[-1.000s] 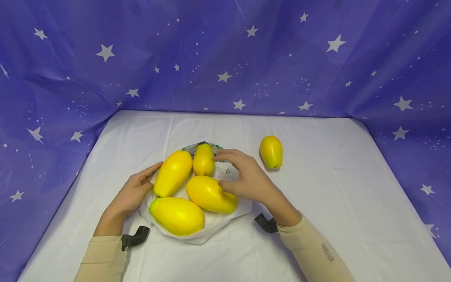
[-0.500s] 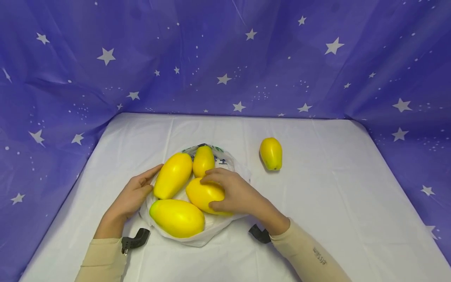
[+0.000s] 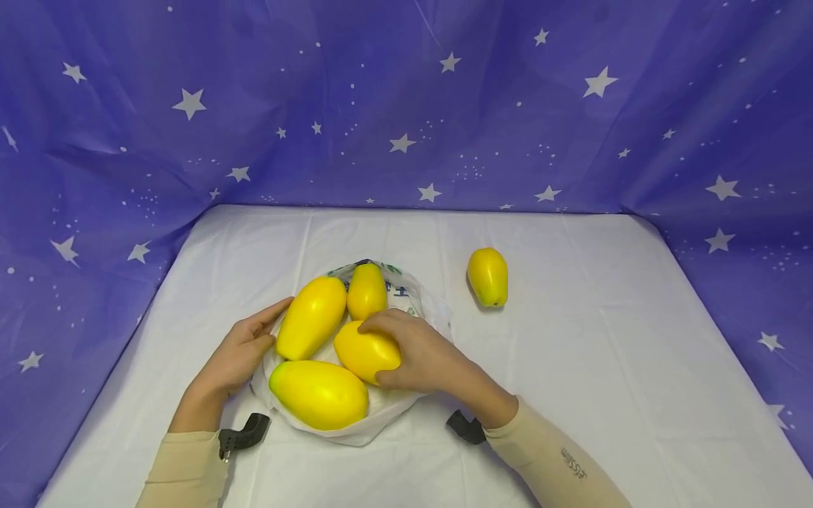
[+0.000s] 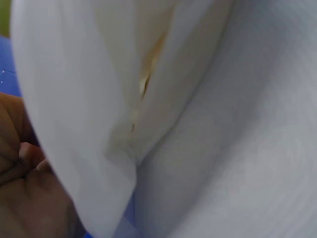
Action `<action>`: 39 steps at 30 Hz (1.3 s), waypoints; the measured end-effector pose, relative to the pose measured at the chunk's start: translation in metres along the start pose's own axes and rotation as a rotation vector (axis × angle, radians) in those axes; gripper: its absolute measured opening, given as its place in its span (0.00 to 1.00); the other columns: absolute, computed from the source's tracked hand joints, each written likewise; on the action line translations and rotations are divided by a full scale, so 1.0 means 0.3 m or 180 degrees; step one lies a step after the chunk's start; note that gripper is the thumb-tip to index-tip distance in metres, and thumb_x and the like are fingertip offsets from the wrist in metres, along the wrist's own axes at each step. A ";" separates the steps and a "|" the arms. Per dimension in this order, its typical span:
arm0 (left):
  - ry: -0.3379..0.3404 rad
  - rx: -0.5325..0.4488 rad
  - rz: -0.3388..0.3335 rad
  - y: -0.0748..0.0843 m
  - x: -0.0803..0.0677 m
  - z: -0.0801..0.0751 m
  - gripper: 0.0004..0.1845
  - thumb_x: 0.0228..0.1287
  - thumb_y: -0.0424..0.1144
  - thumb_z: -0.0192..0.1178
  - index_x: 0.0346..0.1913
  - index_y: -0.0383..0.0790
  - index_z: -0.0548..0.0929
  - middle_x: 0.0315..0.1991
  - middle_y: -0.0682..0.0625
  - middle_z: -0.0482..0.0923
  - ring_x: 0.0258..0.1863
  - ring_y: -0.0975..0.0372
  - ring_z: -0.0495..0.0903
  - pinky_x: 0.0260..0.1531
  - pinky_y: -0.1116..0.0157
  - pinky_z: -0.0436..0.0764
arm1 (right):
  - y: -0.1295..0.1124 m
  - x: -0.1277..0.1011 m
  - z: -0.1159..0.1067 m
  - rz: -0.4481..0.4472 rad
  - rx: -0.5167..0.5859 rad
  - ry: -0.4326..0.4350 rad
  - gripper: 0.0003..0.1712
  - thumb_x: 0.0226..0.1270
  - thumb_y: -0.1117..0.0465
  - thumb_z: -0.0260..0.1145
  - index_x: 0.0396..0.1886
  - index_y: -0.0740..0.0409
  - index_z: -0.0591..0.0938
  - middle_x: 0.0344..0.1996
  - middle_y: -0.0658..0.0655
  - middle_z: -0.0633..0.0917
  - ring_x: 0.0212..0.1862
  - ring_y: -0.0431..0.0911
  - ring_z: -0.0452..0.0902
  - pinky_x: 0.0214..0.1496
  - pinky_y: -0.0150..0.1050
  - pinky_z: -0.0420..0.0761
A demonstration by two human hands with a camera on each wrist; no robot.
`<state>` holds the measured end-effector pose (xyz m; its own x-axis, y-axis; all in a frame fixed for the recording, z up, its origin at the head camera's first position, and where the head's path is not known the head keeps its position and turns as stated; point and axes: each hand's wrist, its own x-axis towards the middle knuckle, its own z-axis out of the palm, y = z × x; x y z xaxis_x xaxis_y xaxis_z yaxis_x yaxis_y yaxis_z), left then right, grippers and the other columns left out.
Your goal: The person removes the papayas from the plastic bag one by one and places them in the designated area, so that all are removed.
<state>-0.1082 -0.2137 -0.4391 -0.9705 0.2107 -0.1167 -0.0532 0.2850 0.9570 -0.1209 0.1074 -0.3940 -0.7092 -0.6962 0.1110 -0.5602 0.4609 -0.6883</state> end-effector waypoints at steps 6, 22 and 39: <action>0.0002 -0.0006 0.0020 0.004 -0.003 0.002 0.35 0.63 0.20 0.40 0.75 0.43 0.61 0.73 0.49 0.58 0.72 0.58 0.51 0.70 0.53 0.52 | -0.006 -0.005 0.000 0.0106 0.0058 0.0090 0.37 0.42 0.61 0.76 0.59 0.47 0.78 0.59 0.42 0.76 0.62 0.39 0.68 0.66 0.44 0.68; 0.0002 -0.0015 -0.0041 0.005 -0.005 0.002 0.36 0.63 0.21 0.39 0.75 0.43 0.60 0.73 0.53 0.57 0.72 0.62 0.52 0.69 0.58 0.53 | -0.016 -0.039 -0.114 0.0182 0.0087 0.0588 0.40 0.43 0.62 0.76 0.61 0.47 0.76 0.59 0.42 0.76 0.61 0.42 0.70 0.62 0.48 0.73; -0.0015 -0.0066 0.0015 0.010 -0.004 0.006 0.36 0.63 0.20 0.39 0.75 0.42 0.61 0.73 0.49 0.58 0.72 0.59 0.52 0.70 0.55 0.53 | 0.050 -0.105 -0.305 0.0905 0.0150 0.1406 0.37 0.48 0.64 0.77 0.61 0.44 0.76 0.59 0.50 0.76 0.54 0.56 0.76 0.47 0.55 0.82</action>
<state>-0.1067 -0.2115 -0.4367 -0.9697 0.2163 -0.1134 -0.0535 0.2646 0.9629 -0.1460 0.1865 -0.3422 -0.9489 -0.2443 0.1997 -0.3068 0.5656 -0.7655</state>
